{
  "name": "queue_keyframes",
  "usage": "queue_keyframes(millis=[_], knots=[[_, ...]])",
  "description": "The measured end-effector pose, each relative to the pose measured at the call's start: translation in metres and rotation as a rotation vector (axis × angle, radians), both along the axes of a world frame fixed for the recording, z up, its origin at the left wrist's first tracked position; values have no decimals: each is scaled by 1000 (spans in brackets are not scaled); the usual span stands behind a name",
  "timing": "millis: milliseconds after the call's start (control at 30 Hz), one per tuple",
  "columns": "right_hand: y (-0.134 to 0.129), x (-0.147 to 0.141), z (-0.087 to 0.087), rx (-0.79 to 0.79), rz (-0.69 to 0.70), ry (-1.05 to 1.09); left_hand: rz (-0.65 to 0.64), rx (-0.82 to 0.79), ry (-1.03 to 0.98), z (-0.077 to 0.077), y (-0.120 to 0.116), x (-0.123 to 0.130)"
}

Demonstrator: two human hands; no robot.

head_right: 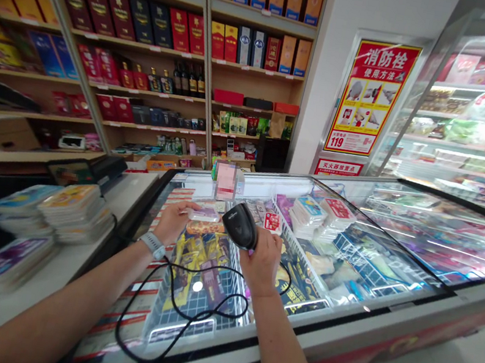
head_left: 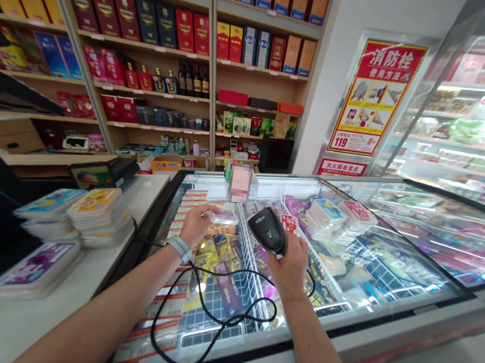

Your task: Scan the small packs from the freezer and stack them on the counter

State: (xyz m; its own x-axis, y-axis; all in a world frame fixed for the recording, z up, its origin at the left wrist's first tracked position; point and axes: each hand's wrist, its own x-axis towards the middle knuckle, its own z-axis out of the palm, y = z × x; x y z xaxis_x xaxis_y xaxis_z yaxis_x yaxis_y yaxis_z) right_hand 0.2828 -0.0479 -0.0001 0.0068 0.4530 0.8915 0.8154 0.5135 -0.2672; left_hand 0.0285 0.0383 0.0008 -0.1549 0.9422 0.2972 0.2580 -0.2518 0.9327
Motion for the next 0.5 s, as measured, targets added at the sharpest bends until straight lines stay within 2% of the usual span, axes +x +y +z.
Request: queue_keyframes(millis=[267,500], knots=[[0,0,0,-1,10,4,-12,9,-41,-5,6,-3],[-2,0,3,-13,2,8,30,-2,-8,-9,10,-5]])
